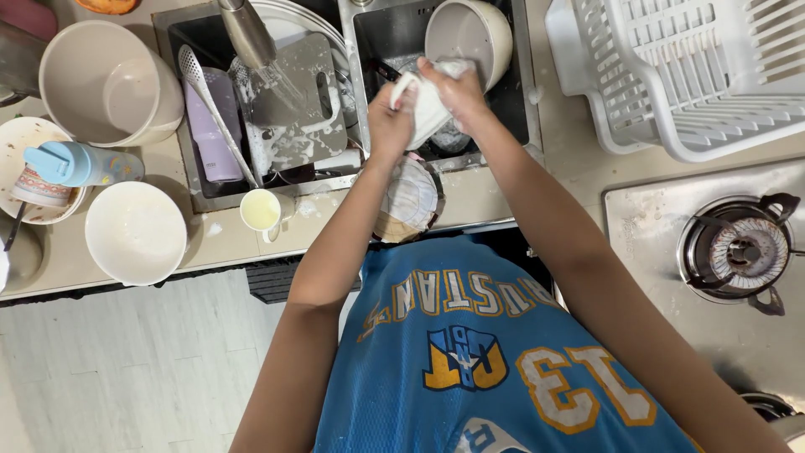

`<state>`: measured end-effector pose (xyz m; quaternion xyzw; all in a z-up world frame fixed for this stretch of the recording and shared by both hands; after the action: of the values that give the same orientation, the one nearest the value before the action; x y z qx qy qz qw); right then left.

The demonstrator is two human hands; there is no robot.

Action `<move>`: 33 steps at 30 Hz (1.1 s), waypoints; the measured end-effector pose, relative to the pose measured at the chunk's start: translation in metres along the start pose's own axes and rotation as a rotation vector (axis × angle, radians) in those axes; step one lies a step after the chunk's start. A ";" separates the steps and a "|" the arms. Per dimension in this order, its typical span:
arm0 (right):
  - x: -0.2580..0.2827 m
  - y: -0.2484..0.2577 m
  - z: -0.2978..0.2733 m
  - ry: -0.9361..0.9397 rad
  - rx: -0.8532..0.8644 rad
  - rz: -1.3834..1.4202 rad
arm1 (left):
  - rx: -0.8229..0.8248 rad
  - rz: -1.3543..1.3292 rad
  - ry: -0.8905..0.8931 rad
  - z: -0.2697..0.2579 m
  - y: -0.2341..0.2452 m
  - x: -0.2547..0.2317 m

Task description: The person washes dishes by hand at a double kitchen sink. They rinse a bowl under the tap, scrub bowls, plates, a mug, a cup and a pot lid with a yellow sponge, rinse each item, and set cleaned dishes on the counter beside the sink.

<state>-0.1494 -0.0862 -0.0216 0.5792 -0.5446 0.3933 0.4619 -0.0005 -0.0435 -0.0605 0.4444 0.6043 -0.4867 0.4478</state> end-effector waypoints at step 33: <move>-0.047 -0.001 0.010 -0.222 -0.026 0.843 | 0.225 -0.500 0.429 -0.001 -0.019 -0.035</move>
<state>-0.1531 -0.0833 -0.0697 0.3389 -0.7847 0.4760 0.2067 -0.0124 -0.0485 -0.0225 0.4213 0.7175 -0.5403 0.1256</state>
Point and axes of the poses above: each hand's wrist, its own z-axis towards the middle knuckle, its own y-axis out of the back of the hand, x = y × z, the point moved 5 cm from there along z, towards the middle knuckle, and after that the axes turned 9 degrees about -z, right-handed, at the moved point
